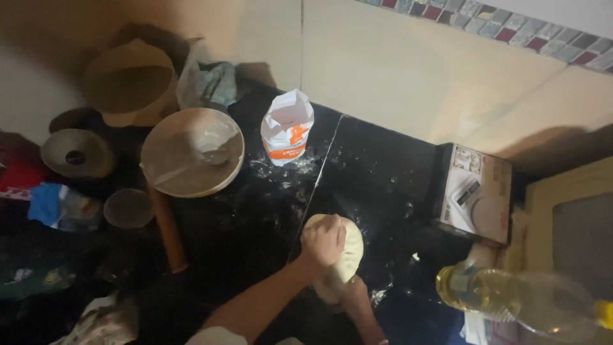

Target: Kneading a ball of dough on a floured countertop.

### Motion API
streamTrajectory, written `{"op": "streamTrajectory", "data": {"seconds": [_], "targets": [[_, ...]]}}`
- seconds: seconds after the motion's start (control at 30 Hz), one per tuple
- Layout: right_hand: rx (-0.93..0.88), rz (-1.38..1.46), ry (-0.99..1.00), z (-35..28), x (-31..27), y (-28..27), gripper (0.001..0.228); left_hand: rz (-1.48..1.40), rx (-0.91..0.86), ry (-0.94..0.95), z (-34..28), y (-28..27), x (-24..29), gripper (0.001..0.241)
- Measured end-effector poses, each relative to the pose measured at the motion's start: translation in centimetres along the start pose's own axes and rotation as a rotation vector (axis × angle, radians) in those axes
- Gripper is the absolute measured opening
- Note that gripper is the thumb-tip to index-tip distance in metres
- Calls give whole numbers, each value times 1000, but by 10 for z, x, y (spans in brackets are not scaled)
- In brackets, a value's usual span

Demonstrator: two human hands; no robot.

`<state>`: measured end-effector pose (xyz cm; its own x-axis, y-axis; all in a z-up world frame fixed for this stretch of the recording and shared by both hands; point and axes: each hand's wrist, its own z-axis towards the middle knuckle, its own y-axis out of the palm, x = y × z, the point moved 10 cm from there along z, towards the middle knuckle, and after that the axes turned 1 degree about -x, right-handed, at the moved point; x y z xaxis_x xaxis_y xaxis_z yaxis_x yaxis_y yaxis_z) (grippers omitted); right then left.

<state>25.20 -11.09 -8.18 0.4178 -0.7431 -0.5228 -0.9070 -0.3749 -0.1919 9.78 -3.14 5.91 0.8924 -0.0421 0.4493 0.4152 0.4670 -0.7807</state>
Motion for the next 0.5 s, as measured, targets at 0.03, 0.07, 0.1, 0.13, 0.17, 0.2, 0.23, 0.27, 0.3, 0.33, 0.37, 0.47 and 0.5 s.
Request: {"op": "streamTrajectory", "data": {"seconds": [0.03,0.07,0.1,0.13,0.17,0.2,0.23,0.27,0.3,0.33,0.37,0.47,0.5], "targets": [[20,23,20,2,-2,-2,50,112,217,65,4,-17,7,14],[17,16,14,12,8,-6,50,116,223,60,15,-22,13,14],[49,-125,-34,23,11,-11,56,103,222,55,27,-26,16,11],[81,-266,-83,35,13,-16,63,90,221,50,40,-29,18,12],[78,-267,-79,46,19,-17,63,91,218,47,50,-19,14,12],[68,-204,-116,56,21,-17,53,144,187,56,61,-5,11,13],[61,-143,-151,67,23,-18,44,193,156,63,71,9,7,15],[60,-146,-145,61,16,-19,44,192,151,58,81,34,-5,15],[33,-142,-123,57,9,-18,51,202,-5,31,93,75,-21,21],[6,-138,-101,52,3,-17,59,212,-161,5,102,115,-37,31],[6,-139,-89,42,-8,-18,59,208,-172,1,115,121,-38,31],[-22,-77,24,27,-17,-15,53,228,-194,104,149,137,-29,34],[19,-48,27,32,-13,-17,50,146,11,144,161,120,-19,24]]}}
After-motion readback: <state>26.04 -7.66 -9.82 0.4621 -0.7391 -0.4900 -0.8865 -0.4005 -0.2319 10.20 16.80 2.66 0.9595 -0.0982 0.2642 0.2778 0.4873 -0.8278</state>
